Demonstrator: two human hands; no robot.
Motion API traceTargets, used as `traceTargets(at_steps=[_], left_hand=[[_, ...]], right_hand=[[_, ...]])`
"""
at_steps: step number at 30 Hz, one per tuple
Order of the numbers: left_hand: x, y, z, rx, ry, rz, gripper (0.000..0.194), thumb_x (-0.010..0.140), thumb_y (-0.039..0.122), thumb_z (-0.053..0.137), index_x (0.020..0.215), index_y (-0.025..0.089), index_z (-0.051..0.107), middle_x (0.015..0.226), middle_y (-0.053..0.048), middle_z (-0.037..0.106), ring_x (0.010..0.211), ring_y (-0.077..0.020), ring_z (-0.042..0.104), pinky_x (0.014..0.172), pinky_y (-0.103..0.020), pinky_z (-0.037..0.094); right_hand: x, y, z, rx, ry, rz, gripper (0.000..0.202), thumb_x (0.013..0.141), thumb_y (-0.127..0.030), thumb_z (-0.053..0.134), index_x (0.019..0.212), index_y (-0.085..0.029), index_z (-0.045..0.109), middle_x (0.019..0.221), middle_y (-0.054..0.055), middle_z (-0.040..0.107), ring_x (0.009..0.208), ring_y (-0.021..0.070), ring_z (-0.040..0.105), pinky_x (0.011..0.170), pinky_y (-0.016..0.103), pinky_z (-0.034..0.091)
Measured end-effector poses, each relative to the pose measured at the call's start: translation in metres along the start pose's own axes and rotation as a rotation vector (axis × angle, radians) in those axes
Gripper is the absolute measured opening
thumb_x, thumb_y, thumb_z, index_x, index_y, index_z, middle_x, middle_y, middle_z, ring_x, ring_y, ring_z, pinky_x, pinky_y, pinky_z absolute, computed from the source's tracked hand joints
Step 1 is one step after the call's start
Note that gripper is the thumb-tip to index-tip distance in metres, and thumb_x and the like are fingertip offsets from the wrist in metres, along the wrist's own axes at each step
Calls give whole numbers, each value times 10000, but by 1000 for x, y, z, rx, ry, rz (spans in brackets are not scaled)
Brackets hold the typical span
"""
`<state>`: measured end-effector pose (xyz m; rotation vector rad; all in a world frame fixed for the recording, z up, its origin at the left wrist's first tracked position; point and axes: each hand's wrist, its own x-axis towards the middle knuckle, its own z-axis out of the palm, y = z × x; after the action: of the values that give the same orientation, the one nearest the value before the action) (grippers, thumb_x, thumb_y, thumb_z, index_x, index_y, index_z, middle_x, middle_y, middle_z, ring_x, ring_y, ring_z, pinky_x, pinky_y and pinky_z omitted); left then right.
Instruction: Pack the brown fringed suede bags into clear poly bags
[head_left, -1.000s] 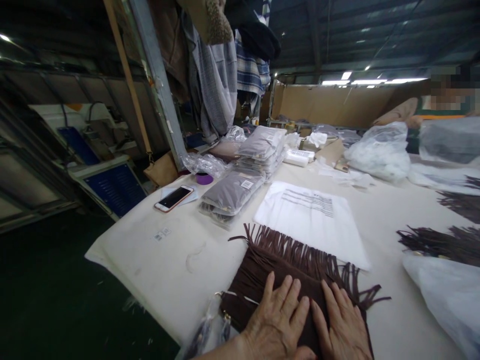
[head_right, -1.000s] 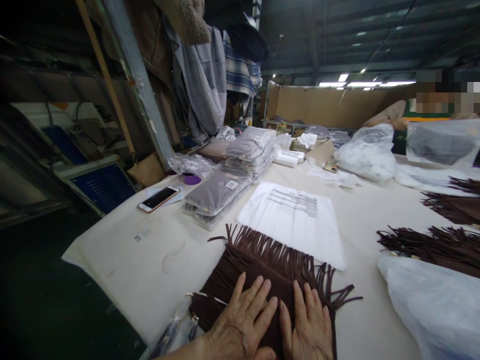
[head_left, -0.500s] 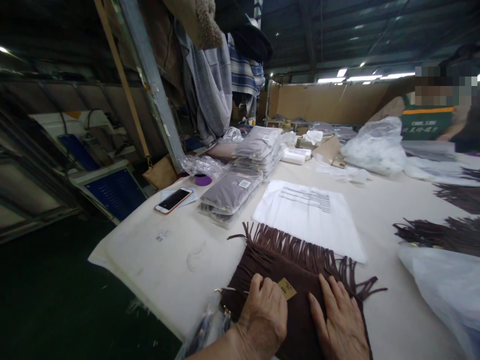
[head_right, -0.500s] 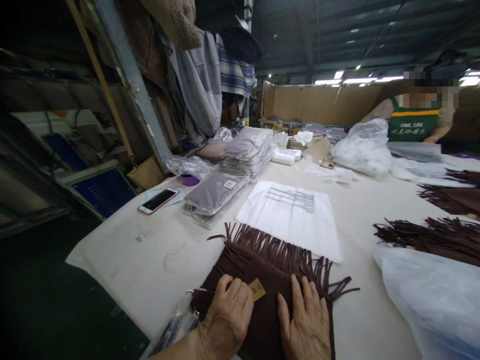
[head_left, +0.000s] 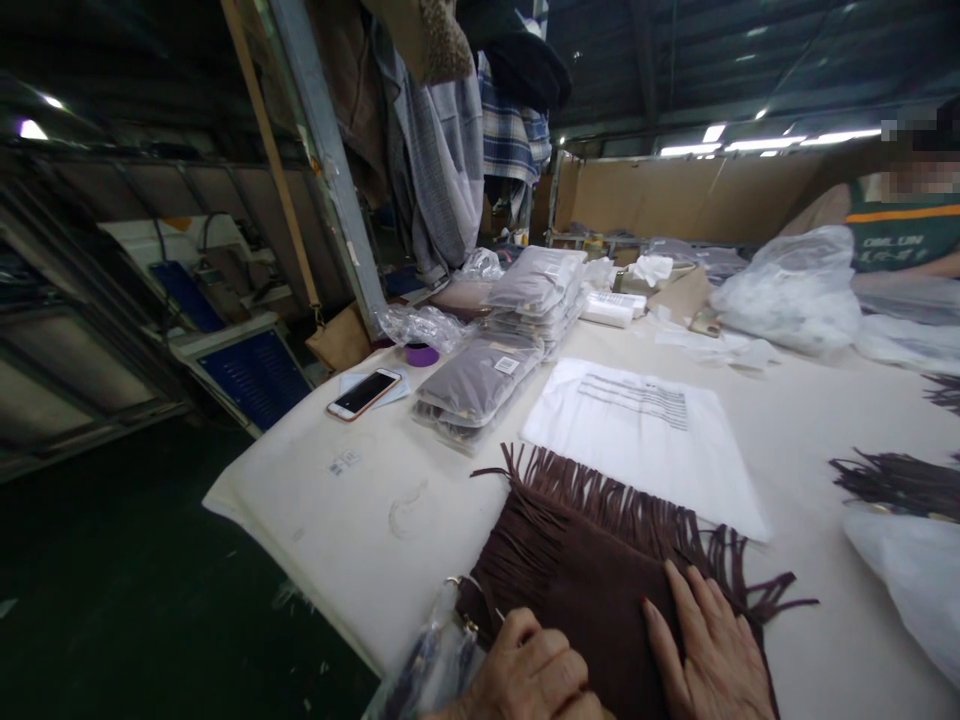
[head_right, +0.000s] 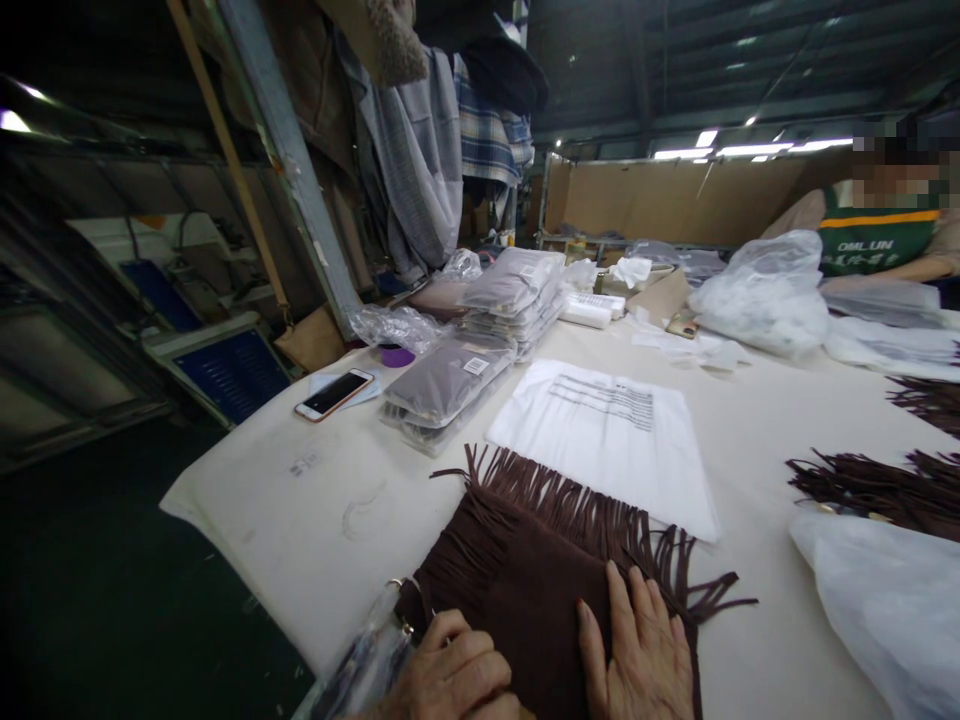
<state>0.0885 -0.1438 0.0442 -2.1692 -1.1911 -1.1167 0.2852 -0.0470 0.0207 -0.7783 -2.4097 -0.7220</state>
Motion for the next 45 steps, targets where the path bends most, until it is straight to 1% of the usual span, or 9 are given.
traceTargets(at_steps=[4, 7, 15, 22, 25, 27, 31, 37, 45], left_hand=[[3, -23, -37, -122, -148, -178, 272, 849, 79, 370, 1060, 132, 533, 935, -66, 636, 882, -158, 555, 766, -315, 423], [-3, -49, -59, -180, -310, -463, 422, 732, -3, 346, 1050, 182, 553, 1002, -76, 602, 930, -179, 544, 773, -327, 451], [-9, -72, -47, -314, -474, -605, 213, 752, 39, 463, 777, 199, 602, 817, -20, 596, 792, -158, 539, 715, -297, 425], [11, -55, -28, -110, -428, -381, 96, 796, 129, 556, 726, 185, 587, 714, -8, 537, 668, -145, 471, 593, -262, 401], [16, -40, -30, -151, -440, -300, 189, 816, 135, 492, 981, 142, 585, 789, -46, 562, 716, -168, 496, 625, -289, 447], [12, -29, -34, -175, -423, -183, 319, 821, 118, 431, 1128, 81, 510, 857, -83, 579, 767, -179, 519, 656, -304, 465], [-9, -10, -32, -22, -312, 72, 168, 860, 135, 474, 1003, 142, 561, 803, -22, 590, 682, -138, 516, 580, -267, 420], [-29, -2, -23, 153, -358, 187, 189, 872, 259, 551, 1034, 163, 566, 964, -24, 577, 840, -152, 529, 611, -267, 421], [-40, 3, -12, 153, -403, 172, 92, 822, 211, 594, 827, 179, 507, 855, 18, 513, 701, -121, 451, 541, -267, 326]], right_hand=[[0, 1, 0, -6, 1, -8, 349, 776, 1, 324, 912, -126, 618, 1118, 291, 545, 1321, 456, 179, 664, 576, 518], [0, 0, 0, -3, -13, -12, 360, 786, -7, 317, 920, -131, 628, 1130, 286, 544, 1322, 450, 186, 677, 574, 517], [-2, -3, 3, -17, -21, 38, 357, 818, -48, 314, 909, -123, 651, 1129, 270, 554, 1315, 448, 214, 719, 568, 499], [-7, -6, 6, 12, -70, 151, 377, 859, -113, 297, 919, -159, 667, 1158, 199, 576, 1316, 388, 263, 841, 554, 451], [-8, -9, 6, 8, -107, 217, 395, 882, -158, 280, 928, -160, 672, 1179, 179, 575, 1326, 357, 255, 883, 541, 439], [-7, -10, 6, 15, -100, 201, 395, 878, -146, 283, 926, -161, 675, 1178, 182, 577, 1328, 363, 249, 885, 542, 436], [-5, -8, 2, 28, -66, 155, 352, 856, -110, 331, 934, -145, 673, 1162, 220, 570, 1318, 410, 245, 835, 570, 447], [-1, -7, -2, 37, -40, 125, 381, 796, 8, 351, 878, -161, 682, 1136, 226, 582, 1324, 427, 219, 783, 581, 472], [-8, -8, 4, 36, -83, 178, 383, 860, -102, 313, 932, -178, 682, 1173, 185, 579, 1353, 379, 173, 865, 575, 445]])
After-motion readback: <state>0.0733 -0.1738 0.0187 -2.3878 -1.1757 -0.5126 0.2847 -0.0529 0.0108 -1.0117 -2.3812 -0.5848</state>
